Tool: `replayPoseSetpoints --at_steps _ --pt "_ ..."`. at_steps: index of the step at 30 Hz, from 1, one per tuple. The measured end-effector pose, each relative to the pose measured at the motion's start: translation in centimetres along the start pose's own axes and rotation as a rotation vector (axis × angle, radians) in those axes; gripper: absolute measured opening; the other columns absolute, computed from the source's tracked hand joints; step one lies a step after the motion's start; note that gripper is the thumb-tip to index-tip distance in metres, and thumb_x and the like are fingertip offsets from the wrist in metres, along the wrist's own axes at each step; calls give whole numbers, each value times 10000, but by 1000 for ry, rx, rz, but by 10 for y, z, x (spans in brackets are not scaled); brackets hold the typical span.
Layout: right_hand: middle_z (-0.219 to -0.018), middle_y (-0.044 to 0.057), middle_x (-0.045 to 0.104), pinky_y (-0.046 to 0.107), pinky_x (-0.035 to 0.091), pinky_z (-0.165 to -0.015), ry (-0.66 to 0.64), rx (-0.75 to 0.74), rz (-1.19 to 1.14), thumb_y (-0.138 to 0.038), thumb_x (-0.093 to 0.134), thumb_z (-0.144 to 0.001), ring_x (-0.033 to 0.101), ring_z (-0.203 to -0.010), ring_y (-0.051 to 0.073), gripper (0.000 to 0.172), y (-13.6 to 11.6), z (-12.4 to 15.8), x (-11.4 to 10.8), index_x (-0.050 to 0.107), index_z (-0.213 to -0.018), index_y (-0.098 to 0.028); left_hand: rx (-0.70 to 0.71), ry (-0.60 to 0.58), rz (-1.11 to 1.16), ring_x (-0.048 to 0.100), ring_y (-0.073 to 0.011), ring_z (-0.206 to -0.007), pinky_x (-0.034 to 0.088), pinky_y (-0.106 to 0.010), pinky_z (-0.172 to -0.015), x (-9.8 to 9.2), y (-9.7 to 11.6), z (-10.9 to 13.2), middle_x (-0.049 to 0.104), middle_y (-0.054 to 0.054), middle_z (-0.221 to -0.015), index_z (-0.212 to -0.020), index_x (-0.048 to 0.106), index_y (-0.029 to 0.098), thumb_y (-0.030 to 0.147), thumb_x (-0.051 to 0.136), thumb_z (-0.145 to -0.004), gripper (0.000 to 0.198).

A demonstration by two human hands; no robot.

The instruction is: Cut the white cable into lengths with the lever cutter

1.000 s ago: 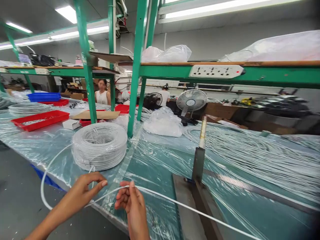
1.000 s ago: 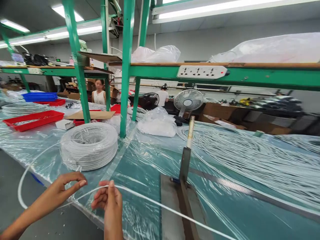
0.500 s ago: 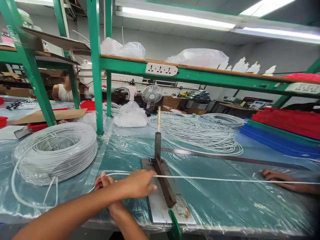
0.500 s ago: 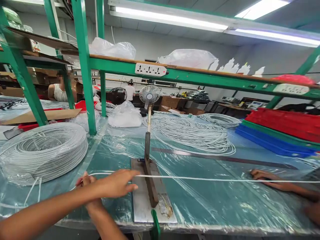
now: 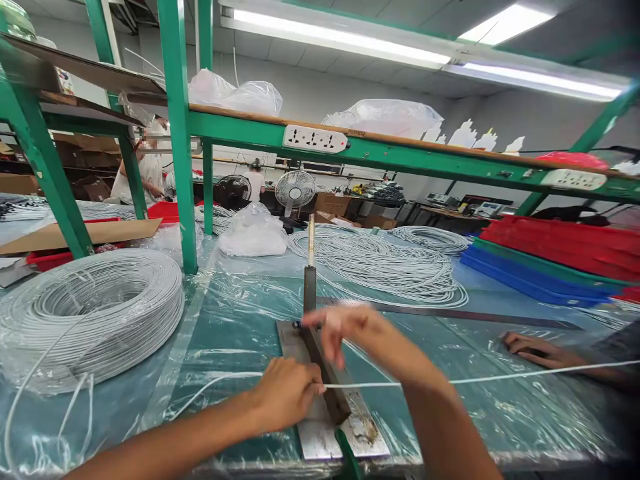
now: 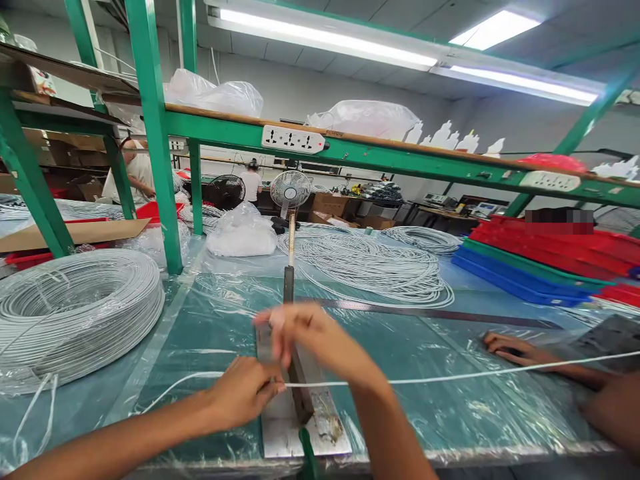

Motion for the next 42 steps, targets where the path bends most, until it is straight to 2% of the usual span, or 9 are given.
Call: replayPoseSetpoints --at_steps 2,5,8,12,19,24,29,32,42 --pt "-539 15 598 198 407 -442 420 79 29 -378 617 -837 502 -406 99 324 -3 -37 -44 697 -954 -87 17 -14 -85 622 -248 -730 383 -299 -624 3 2 2 675 -104 -811 -883 634 143 196 437 -881 204" --pt "-555 -24 555 163 380 -423 614 189 20 -299 500 -950 459 -395 65 261 10 -93 -92 606 -1073 -94 -26 -14 -40 604 -195 -711 332 -253 -576 7 3 2 668 -67 -805 -819 615 157 175 458 -869 166" --pt "-678 -14 556 178 416 -436 630 311 -6 -331 474 -978 475 -453 66 257 30 -133 -117 565 -1049 -101 -141 36 161 558 -144 -650 278 -224 -530 11 3 0 634 -13 -695 -767 630 170 194 511 -841 142" --pt "-843 28 576 220 488 -532 605 391 -54 -366 503 -962 549 -610 98 275 44 -166 -126 561 -1049 -111 -193 159 287 563 -162 -749 321 -218 -601 16 0 -3 642 -3 -756 -818 689 211 314 605 -802 134" --pt "-806 17 559 207 463 -507 562 440 -148 -390 499 -959 520 -578 88 290 39 -191 -130 565 -1003 -110 -166 151 199 572 -168 -698 294 -240 -594 22 -2 -8 667 -6 -702 -784 719 221 252 579 -832 151" --pt "-625 -31 474 170 351 -390 547 414 -210 -542 306 -986 370 -402 52 481 23 -169 -129 525 -892 -125 -175 127 160 595 -180 -776 309 -240 -623 25 -3 -17 679 -41 -785 -768 676 156 132 545 -810 139" --pt "-539 -7 499 164 410 -390 492 352 -270 -597 81 -963 434 -373 78 591 -5 -109 -119 473 -840 -173 -216 105 196 569 -143 -684 296 -216 -561 31 -16 -29 634 -8 -699 -708 628 148 249 581 -826 162" --pt "-548 18 553 164 452 -411 494 341 -296 -531 117 -990 507 -400 96 514 -16 -68 -107 473 -873 -179 -231 114 167 569 -152 -703 268 -222 -551 35 -19 -32 617 3 -687 -670 605 156 366 638 -808 253" --pt "-558 23 597 146 480 -399 473 413 -363 -213 295 -993 558 -405 103 259 -11 32 -66 478 -813 -183 -191 57 -18 616 -264 -856 264 -279 -611 40 -10 -28 677 -68 -824 -861 661 199 214 551 -870 111"
Point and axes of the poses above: each hand's wrist, its own z-axis away from the middle knuckle, its own x-axis out of the palm, y = z × x, the point moved 1 cm from there along -z, towards the middle knuckle
